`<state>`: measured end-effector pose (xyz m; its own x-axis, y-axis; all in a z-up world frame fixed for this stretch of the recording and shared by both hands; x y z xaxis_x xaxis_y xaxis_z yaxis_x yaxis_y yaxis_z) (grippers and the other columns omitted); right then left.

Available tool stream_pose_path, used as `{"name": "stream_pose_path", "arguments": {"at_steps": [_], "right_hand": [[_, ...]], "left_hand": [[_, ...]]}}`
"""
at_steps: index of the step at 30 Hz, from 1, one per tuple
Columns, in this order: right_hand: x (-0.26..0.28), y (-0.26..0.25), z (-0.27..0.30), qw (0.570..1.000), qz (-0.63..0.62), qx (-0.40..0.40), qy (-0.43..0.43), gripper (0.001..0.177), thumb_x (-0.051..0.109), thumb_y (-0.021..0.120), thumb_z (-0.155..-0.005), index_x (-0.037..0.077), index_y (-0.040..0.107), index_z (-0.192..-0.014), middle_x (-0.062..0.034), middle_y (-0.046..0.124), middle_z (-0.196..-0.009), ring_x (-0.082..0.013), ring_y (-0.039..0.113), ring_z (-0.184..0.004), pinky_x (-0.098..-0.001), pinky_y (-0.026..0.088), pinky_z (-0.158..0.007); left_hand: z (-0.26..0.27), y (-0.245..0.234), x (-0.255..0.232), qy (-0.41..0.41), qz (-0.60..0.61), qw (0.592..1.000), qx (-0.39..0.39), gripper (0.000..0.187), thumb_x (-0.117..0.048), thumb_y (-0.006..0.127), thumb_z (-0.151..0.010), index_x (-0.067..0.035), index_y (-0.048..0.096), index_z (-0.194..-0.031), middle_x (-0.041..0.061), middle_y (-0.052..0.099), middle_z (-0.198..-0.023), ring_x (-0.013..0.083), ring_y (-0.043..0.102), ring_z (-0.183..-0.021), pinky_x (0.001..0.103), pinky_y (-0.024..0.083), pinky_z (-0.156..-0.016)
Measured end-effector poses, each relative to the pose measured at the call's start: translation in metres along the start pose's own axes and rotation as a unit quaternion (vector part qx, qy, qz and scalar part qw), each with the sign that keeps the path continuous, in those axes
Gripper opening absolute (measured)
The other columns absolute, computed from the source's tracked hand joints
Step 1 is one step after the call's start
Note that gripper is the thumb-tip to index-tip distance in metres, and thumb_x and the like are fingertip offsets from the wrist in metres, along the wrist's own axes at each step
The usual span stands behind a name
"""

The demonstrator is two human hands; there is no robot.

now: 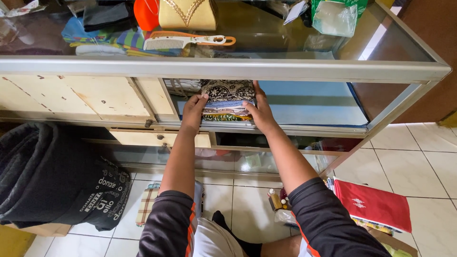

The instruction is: Folding various pieces of patterned fabric and placing them neatly inside a glass-fronted wooden cabinet.

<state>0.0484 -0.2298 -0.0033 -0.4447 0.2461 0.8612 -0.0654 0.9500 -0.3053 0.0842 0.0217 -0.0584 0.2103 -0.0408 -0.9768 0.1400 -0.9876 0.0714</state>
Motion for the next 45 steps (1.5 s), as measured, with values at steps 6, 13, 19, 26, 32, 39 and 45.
{"name": "stream_pose_path", "arguments": {"at_steps": [6,13,19,26,32,39,45], "right_hand": [[0.012,0.001,0.004,1.000,-0.015,-0.002,0.013,0.069,0.055,0.044,-0.104,0.020,0.032,-0.162,-0.0289,0.028,-0.158,-0.0469,0.021,-0.151,-0.0589,0.014,-0.122],[-0.001,0.002,0.001,0.999,-0.045,-0.011,-0.021,0.060,0.050,0.036,-0.109,0.016,0.037,-0.159,-0.0261,0.032,-0.158,-0.0454,0.021,-0.151,-0.0562,0.011,-0.123],[-0.007,0.003,-0.004,0.998,-0.063,-0.019,-0.025,0.060,0.050,0.025,-0.111,0.014,0.039,-0.157,-0.0287,0.033,-0.157,-0.0490,0.020,-0.150,-0.0595,0.011,-0.122],[-0.013,0.003,-0.011,0.999,-0.038,-0.035,0.016,0.050,0.027,0.047,-0.104,0.016,0.046,-0.153,-0.0278,0.039,-0.155,-0.0440,0.032,-0.147,-0.0540,0.021,-0.122],[-0.005,0.007,-0.006,0.997,-0.071,-0.036,0.015,0.051,0.022,0.048,-0.101,0.016,0.047,-0.152,-0.0254,0.039,-0.156,-0.0410,0.031,-0.148,-0.0514,0.021,-0.122],[0.004,0.002,-0.005,0.996,-0.067,-0.022,0.050,0.056,0.040,0.035,-0.107,0.014,0.041,-0.156,-0.0269,0.027,-0.162,-0.0481,0.020,-0.150,-0.0588,0.013,-0.122],[0.012,0.000,-0.005,0.998,-0.043,-0.024,0.042,0.057,0.038,0.029,-0.107,0.009,0.042,-0.155,-0.0305,0.032,-0.159,-0.0522,0.029,-0.145,-0.0617,0.019,-0.119]], "left_hand": [[-0.018,-0.008,0.037,-0.021,-0.021,1.000,-0.006,0.041,-0.048,0.055,-0.110,-0.009,0.069,-0.110,0.021,0.061,-0.131,0.0458,0.042,-0.141,0.064,0.028,-0.118],[0.005,0.004,-0.013,-0.005,0.002,1.000,-0.006,0.027,-0.035,0.061,-0.105,-0.018,0.059,-0.085,-0.005,0.034,-0.068,0.0099,0.034,-0.064,0.033,0.036,-0.069],[0.014,0.010,-0.030,-0.005,0.008,1.000,-0.004,0.027,-0.034,0.063,-0.104,-0.017,0.058,-0.083,-0.004,0.033,-0.064,0.0100,0.032,-0.060,0.033,0.035,-0.065],[0.007,0.007,-0.016,-0.028,0.012,0.999,-0.031,0.023,-0.035,0.075,-0.096,-0.016,0.063,-0.093,0.005,0.058,-0.088,0.0173,0.052,-0.087,0.040,0.044,-0.086],[0.008,0.008,-0.013,-0.033,0.009,0.999,-0.042,0.028,-0.034,0.078,-0.093,-0.011,0.062,-0.099,0.010,0.062,-0.102,0.0221,0.055,-0.103,0.045,0.044,-0.096],[0.000,0.002,0.000,-0.053,-0.001,0.998,-0.031,0.031,-0.040,0.076,-0.097,-0.012,0.063,-0.103,0.018,0.065,-0.122,0.0326,0.058,-0.123,0.054,0.042,-0.106],[0.007,0.004,-0.012,-0.050,-0.009,0.998,-0.021,0.032,-0.039,0.073,-0.099,-0.010,0.061,-0.105,0.021,0.063,-0.120,0.0337,0.058,-0.118,0.056,0.044,-0.101]]}}
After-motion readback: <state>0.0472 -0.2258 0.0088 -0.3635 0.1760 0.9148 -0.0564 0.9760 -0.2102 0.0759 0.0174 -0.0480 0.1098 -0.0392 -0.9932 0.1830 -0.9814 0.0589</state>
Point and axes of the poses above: each hand's wrist, its own z-axis away from the middle knuckle, its own y-axis out of the palm, x = y × z, the point moved 3 cm from there along -z, towards the middle knuckle
